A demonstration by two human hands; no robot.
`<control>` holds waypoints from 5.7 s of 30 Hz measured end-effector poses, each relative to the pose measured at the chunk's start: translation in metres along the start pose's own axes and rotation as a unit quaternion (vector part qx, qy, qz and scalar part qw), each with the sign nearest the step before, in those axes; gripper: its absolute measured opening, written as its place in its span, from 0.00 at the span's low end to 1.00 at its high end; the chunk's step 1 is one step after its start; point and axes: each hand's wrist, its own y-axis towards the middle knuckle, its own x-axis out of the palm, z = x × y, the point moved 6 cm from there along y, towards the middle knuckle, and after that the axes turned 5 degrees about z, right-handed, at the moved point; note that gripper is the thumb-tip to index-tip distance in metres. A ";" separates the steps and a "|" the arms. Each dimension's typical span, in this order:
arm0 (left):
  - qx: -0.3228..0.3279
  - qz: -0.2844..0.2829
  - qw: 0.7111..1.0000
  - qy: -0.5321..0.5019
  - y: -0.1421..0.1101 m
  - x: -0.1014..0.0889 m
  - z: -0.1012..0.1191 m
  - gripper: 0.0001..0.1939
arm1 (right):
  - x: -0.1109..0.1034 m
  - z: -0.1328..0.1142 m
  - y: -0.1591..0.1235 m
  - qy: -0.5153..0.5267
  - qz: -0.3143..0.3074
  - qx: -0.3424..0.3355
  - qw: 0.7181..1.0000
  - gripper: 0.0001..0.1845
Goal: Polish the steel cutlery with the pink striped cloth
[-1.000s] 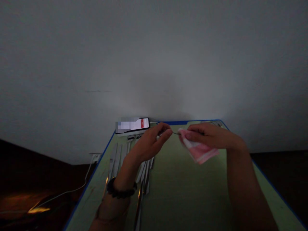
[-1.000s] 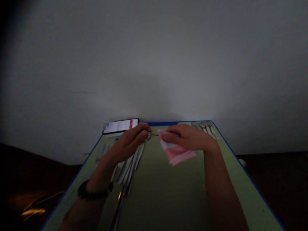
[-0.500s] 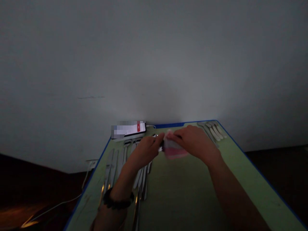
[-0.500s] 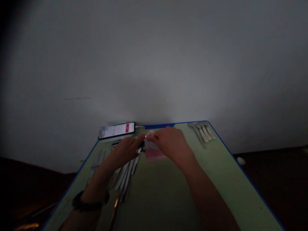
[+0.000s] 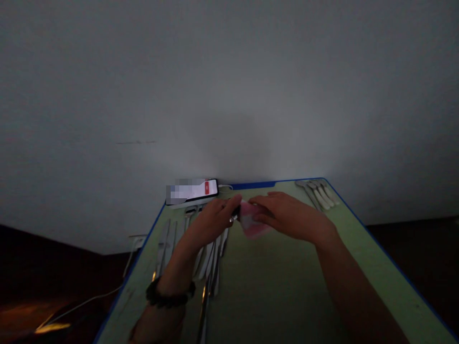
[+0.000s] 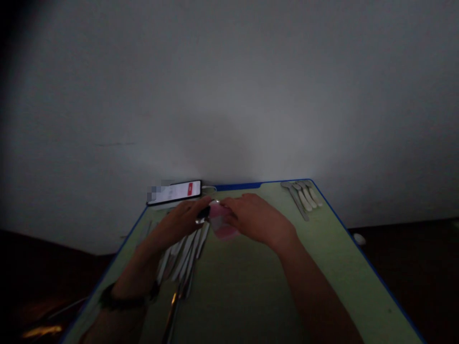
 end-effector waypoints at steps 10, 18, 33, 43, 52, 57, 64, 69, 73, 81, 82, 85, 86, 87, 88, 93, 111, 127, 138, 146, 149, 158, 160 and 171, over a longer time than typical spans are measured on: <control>-0.091 -0.016 0.982 -0.162 -0.003 -0.007 0.006 0.19 | -0.004 -0.006 0.009 -0.026 0.024 0.036 0.999 0.26; -0.111 0.007 0.979 -0.170 -0.001 -0.011 0.002 0.18 | -0.035 0.026 -0.011 0.071 0.129 0.093 0.985 0.23; -0.095 -0.007 0.988 -0.123 -0.002 -0.011 0.001 0.21 | -0.024 0.000 -0.008 0.142 0.010 0.013 0.990 0.16; -0.157 0.078 0.967 -0.184 -0.005 -0.029 -0.010 0.21 | -0.028 0.042 -0.017 0.166 0.039 0.091 0.981 0.26; -0.163 0.139 0.971 -0.110 -0.001 -0.039 -0.013 0.17 | -0.004 0.061 0.007 0.333 0.176 0.192 0.906 0.29; -0.141 0.069 0.987 -0.020 0.003 -0.026 -0.019 0.21 | -0.007 0.053 0.016 0.412 0.285 0.188 0.845 0.29; -0.133 0.053 0.986 -0.084 0.003 -0.017 -0.019 0.23 | -0.012 0.039 0.020 0.429 0.303 0.140 0.839 0.35; -0.175 0.121 0.962 -0.173 0.001 -0.025 -0.016 0.22 | 0.000 0.027 0.019 0.477 0.207 0.111 0.847 0.25; -0.206 0.197 0.939 -0.192 -0.002 -0.036 -0.022 0.21 | 0.007 0.013 0.018 0.423 0.125 0.068 0.895 0.12; -0.171 0.205 0.952 -0.149 -0.003 -0.043 -0.019 0.18 | 0.006 0.010 0.015 0.311 0.146 -0.018 0.939 0.20; -0.159 0.196 0.957 -0.142 -0.002 -0.043 -0.016 0.17 | 0.001 0.013 0.013 0.280 0.186 -0.010 0.942 0.20; -0.129 0.166 0.971 -0.116 0.000 -0.042 -0.006 0.17 | -0.016 0.020 0.005 0.192 0.331 0.046 0.923 0.18; -0.124 0.159 0.973 -0.111 0.001 -0.041 -0.004 0.18 | -0.021 0.020 0.003 0.163 0.368 0.058 0.913 0.18; -0.120 0.151 0.975 -0.107 0.002 -0.040 -0.003 0.19 | -0.026 0.019 0.002 0.133 0.393 0.062 0.908 0.19; -0.111 0.142 0.978 -0.101 0.002 -0.039 -0.001 0.20 | -0.028 0.015 0.003 0.101 0.404 0.058 0.907 0.21; -0.026 0.107 0.994 -0.022 0.001 -0.032 0.008 0.21 | -0.015 -0.004 0.018 0.043 0.271 -0.036 0.961 0.21; 0.057 0.056 0.996 0.026 -0.008 -0.034 0.007 0.22 | 0.006 0.006 0.011 -0.002 -0.024 -0.037 0.999 0.17; 0.002 -0.047 0.998 0.031 -0.003 -0.007 0.017 0.33 | 0.019 -0.005 0.011 -0.009 -0.059 -0.042 0.997 0.24; 0.129 -0.021 0.980 0.149 -0.004 0.004 0.026 0.21 | 0.022 -0.002 0.015 -0.020 -0.014 -0.079 0.997 0.20; 0.102 -0.053 0.981 0.154 -0.004 -0.007 0.007 0.17 | 0.015 0.013 0.011 -0.007 -0.003 -0.097 0.995 0.20; 0.099 -0.052 0.985 0.133 -0.007 -0.019 -0.002 0.12 | 0.009 0.022 0.006 0.047 -0.029 -0.077 0.995 0.21; 0.075 -0.028 0.994 0.078 -0.005 -0.011 0.020 0.22 | 0.007 0.013 -0.002 0.088 -0.080 -0.036 0.992 0.18; 0.095 -0.019 0.992 0.082 -0.004 -0.005 0.029 0.19 | 0.012 0.005 0.002 0.077 -0.074 -0.037 0.994 0.15; 0.088 -0.004 0.991 0.104 -0.009 -0.031 0.013 0.16 | 0.005 0.019 0.000 0.133 -0.087 -0.057 0.986 0.17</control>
